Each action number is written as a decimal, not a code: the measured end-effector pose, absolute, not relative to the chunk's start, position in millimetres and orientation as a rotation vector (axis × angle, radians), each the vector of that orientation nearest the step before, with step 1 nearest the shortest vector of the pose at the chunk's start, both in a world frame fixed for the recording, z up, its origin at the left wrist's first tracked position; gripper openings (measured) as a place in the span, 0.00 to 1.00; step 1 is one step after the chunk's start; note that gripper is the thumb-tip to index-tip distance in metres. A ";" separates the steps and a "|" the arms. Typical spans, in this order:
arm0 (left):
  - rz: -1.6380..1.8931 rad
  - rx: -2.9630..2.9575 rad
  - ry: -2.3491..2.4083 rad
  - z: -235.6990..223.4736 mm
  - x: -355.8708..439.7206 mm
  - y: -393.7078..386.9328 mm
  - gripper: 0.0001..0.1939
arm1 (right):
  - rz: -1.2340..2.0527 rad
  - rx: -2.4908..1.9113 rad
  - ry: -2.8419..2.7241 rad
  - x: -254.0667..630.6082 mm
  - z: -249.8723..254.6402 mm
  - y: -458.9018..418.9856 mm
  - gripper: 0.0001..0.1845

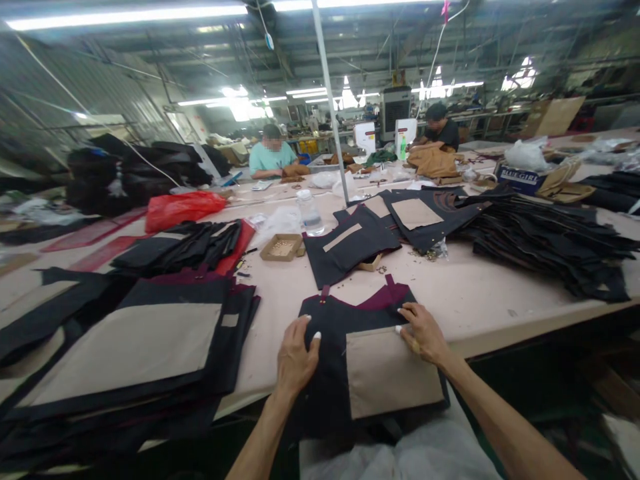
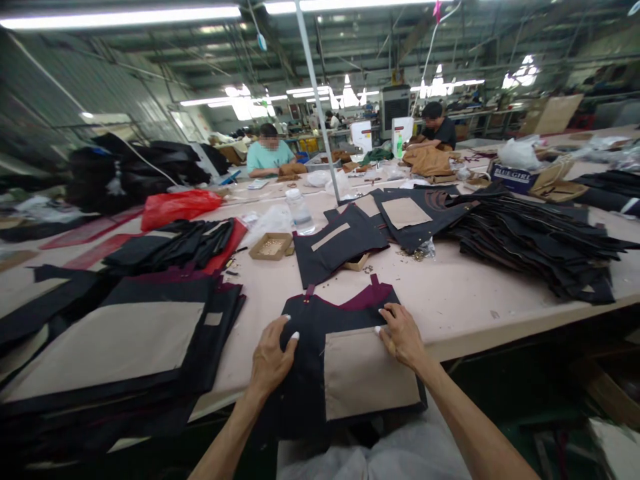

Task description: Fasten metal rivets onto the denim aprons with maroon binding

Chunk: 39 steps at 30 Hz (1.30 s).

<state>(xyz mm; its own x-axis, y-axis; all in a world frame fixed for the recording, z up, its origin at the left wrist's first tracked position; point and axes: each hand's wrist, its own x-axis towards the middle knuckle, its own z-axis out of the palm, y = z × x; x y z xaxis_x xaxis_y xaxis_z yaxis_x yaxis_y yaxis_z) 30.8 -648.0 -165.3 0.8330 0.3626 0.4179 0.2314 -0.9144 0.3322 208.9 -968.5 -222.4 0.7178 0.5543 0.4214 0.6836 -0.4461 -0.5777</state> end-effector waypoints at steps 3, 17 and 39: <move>0.486 2.885 0.168 -184.4 34.3 -653.8 0.25 | -0.153 -2.179 -0.987 228.3 -230.2 -964.3 0.17; 0.471 2.909 0.275 -206.8 39.9 -640.7 0.26 | 0.055 -2.588 -0.532 441.5 -186.2 -945.6 0.14; 0.405 2.877 0.301 -204.8 41.7 -645.2 0.27 | 0.299 -2.786 -0.940 459.4 -192.8 -931.4 0.07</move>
<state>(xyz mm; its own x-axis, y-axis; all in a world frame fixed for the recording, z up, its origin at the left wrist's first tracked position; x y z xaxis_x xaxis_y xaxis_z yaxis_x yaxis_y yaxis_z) 41.7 -645.2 -204.8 0.9411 0.2309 0.2471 0.1703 -0.9548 0.2437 459.4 -931.4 -192.8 0.7791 0.6132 -0.1304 0.5758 -0.7822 -0.2378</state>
